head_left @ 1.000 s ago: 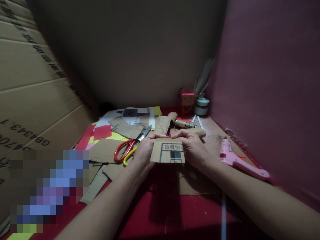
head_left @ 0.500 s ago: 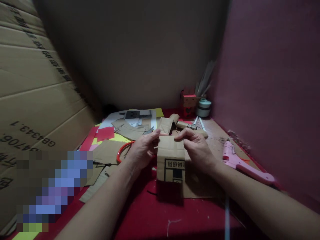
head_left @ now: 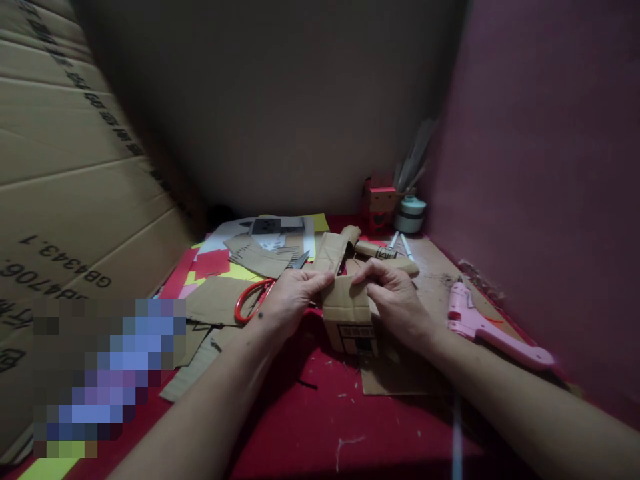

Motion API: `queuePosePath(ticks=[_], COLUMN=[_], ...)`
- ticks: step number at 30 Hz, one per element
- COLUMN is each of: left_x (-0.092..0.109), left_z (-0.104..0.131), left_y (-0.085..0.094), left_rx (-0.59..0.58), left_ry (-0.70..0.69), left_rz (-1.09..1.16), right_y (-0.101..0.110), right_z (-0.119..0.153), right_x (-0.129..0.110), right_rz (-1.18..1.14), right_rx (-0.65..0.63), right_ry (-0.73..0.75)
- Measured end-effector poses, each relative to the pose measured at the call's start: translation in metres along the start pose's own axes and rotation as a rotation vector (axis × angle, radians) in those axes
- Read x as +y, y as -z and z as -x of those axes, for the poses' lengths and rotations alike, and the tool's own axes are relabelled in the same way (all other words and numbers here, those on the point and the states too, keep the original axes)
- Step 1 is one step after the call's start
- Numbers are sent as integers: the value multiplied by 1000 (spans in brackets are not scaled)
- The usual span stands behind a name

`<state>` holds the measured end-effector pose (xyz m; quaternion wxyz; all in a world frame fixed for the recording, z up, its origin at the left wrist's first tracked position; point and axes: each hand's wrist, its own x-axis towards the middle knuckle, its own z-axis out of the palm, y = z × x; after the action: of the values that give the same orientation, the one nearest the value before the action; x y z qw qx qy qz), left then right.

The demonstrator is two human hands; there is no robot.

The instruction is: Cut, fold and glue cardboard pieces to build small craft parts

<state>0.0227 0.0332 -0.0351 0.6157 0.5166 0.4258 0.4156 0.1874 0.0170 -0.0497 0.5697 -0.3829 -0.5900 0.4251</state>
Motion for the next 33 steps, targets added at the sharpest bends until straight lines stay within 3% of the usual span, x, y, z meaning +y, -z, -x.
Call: queuePosePath(ticks=[5,8,15,20,27,33], left_x=[1,3,4,6,7,9], left_z=[0,4,12,14,13,13], left_y=[1,-1,-12,-14,-10,-9], left_rx=[42,69,27,50,-54,71], left_ry=[-114,-150,-170,-204,-158,-260], left_rz=[-151,-224,-360,-437,-288,-294], right_y=[3,4,3,4,-4,5], right_z=[-4,-6,-3,-5,-3,-8], right_x=[-4,-5,-8,-8,-16,-11], right_rz=[-227,-279,-77,-66,83,-71], right_rx=[-87,-56,-109,-123,-50,-156], right_ry=[-181,-198,-330,-287,-119,-191])
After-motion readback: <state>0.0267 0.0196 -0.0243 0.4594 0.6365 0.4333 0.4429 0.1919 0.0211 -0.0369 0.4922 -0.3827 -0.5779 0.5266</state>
